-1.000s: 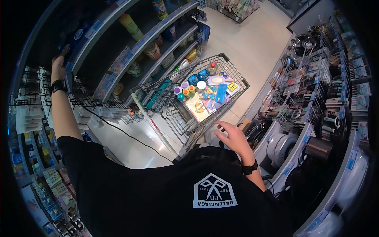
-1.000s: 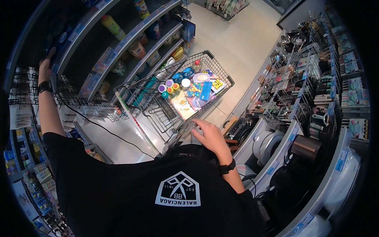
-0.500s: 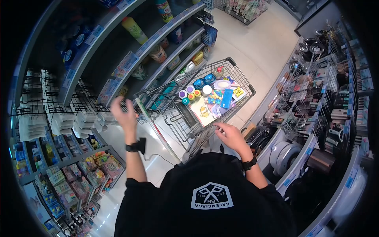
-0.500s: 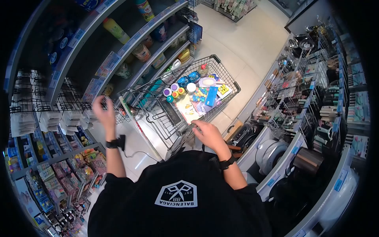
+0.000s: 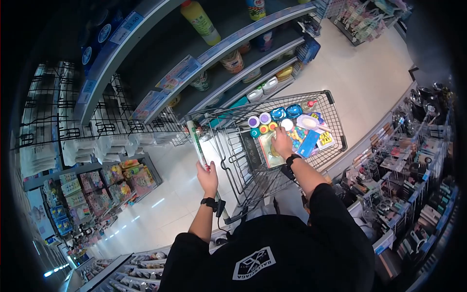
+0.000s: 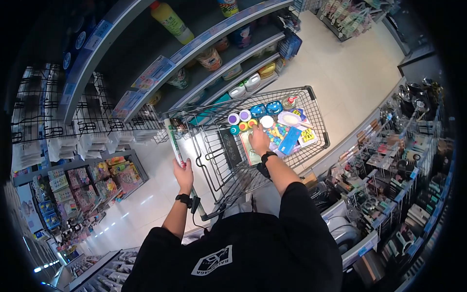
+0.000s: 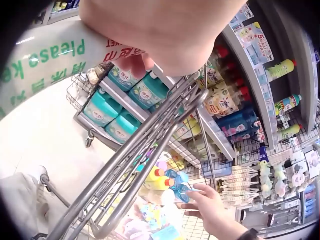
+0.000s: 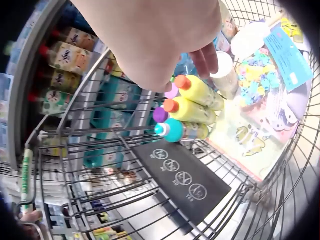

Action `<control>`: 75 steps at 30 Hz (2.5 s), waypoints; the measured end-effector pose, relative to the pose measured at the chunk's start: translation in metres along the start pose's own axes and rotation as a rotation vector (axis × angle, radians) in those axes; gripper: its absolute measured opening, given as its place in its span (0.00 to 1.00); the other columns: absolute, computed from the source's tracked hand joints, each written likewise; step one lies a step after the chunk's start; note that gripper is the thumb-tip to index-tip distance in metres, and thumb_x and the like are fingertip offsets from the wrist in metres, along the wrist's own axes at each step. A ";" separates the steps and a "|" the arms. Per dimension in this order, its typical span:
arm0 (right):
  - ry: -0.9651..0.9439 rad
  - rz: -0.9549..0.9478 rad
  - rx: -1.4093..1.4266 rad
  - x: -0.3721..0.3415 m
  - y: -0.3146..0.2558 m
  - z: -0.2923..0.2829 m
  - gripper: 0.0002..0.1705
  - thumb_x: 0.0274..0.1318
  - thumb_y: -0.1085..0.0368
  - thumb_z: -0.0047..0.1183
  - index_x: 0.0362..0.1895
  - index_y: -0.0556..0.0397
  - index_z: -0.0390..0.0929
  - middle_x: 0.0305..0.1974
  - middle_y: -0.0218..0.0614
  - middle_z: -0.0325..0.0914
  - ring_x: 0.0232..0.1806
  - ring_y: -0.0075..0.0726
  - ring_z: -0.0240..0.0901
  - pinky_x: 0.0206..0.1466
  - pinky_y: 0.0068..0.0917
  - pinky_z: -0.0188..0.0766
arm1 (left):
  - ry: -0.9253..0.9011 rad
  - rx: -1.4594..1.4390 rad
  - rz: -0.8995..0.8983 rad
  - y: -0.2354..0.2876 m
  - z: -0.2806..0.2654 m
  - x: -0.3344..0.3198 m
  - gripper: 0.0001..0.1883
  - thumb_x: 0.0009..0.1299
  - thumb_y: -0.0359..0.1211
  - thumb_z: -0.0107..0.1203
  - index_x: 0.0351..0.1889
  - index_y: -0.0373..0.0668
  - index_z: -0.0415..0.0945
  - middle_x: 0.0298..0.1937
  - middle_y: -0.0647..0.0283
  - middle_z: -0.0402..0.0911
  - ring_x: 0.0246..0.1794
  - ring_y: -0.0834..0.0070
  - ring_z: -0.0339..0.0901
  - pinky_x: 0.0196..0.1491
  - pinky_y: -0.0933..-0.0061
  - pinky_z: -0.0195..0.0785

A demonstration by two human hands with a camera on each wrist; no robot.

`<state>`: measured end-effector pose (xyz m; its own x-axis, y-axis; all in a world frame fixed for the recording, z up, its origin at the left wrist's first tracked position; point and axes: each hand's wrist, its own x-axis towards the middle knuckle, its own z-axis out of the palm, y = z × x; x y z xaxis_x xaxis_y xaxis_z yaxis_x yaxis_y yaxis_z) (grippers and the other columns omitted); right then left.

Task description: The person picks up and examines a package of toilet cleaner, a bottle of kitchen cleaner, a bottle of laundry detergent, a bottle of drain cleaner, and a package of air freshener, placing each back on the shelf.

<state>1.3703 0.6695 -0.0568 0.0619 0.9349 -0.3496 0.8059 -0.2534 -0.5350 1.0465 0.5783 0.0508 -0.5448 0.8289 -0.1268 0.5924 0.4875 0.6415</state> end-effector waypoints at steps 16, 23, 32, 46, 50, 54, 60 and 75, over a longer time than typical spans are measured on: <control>-0.090 -0.103 -0.250 0.072 0.033 0.047 0.13 0.67 0.62 0.52 0.53 0.53 0.76 0.46 0.51 0.83 0.42 0.60 0.85 0.45 0.53 0.82 | 0.020 -0.101 -0.162 0.029 -0.015 0.002 0.19 0.73 0.43 0.63 0.33 0.33 0.77 0.21 0.55 0.78 0.21 0.66 0.76 0.31 0.61 0.70; 0.198 -0.215 0.096 -0.029 0.013 -0.037 0.18 0.72 0.57 0.53 0.56 0.56 0.74 0.47 0.56 0.81 0.48 0.67 0.80 0.47 0.52 0.78 | 0.035 -0.044 -0.121 0.016 -0.017 0.003 0.21 0.72 0.47 0.63 0.35 0.35 0.78 0.25 0.47 0.82 0.27 0.48 0.83 0.36 0.54 0.74; 0.461 -0.462 0.332 -0.214 -0.074 -0.188 0.15 0.71 0.64 0.54 0.55 0.59 0.75 0.45 0.54 0.80 0.45 0.60 0.79 0.49 0.43 0.76 | 0.041 -0.141 0.045 -0.007 -0.016 0.001 0.32 0.69 0.48 0.65 0.63 0.39 0.69 0.58 0.44 0.80 0.57 0.47 0.79 0.57 0.51 0.70; 0.625 -0.392 1.136 -0.320 -0.164 -0.240 0.20 0.77 0.54 0.49 0.54 0.59 0.75 0.30 0.28 0.77 0.18 0.13 0.59 0.19 0.15 0.57 | -0.523 -0.363 0.947 0.139 -0.144 -0.117 0.31 0.52 0.36 0.79 0.54 0.41 0.81 0.51 0.55 0.86 0.49 0.63 0.86 0.51 0.66 0.78; 0.508 -0.316 1.198 -0.313 -0.173 -0.240 0.26 0.80 0.49 0.42 0.58 0.61 0.75 0.27 0.28 0.75 0.18 0.17 0.63 0.21 0.17 0.63 | -0.586 -0.367 0.819 0.129 -0.162 -0.131 0.26 0.54 0.38 0.79 0.48 0.38 0.83 0.38 0.58 0.88 0.36 0.68 0.87 0.43 0.69 0.79; 0.448 -0.197 1.322 -0.261 -0.158 -0.216 0.37 0.81 0.39 0.30 0.58 0.61 0.75 0.22 0.28 0.67 0.21 0.26 0.71 0.27 0.25 0.75 | -0.952 -0.784 0.319 0.092 -0.183 -0.138 0.27 0.61 0.39 0.76 0.54 0.36 0.79 0.43 0.63 0.87 0.36 0.77 0.83 0.43 0.75 0.77; 0.080 -0.498 0.470 -0.221 -0.197 -0.106 0.20 0.73 0.49 0.51 0.51 0.52 0.82 0.33 0.39 0.82 0.29 0.35 0.79 0.34 0.34 0.74 | -0.907 -1.082 0.132 0.041 -0.229 -0.140 0.32 0.62 0.34 0.71 0.62 0.33 0.70 0.43 0.54 0.84 0.34 0.69 0.84 0.36 0.71 0.82; -0.135 -1.368 -0.379 -0.234 -0.218 0.061 0.20 0.64 0.44 0.54 0.33 0.43 0.89 0.44 0.34 0.81 0.68 0.42 0.67 0.80 0.50 0.49 | -0.381 -1.365 0.127 0.016 -0.275 -0.166 0.33 0.62 0.25 0.68 0.63 0.36 0.62 0.43 0.55 0.80 0.38 0.62 0.86 0.43 0.61 0.83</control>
<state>1.1444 0.4904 0.0945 -0.9188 0.3487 0.1847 0.2914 0.9152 -0.2783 0.9832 0.3728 0.2903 -0.2118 0.9751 -0.0660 -0.5227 -0.0559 0.8507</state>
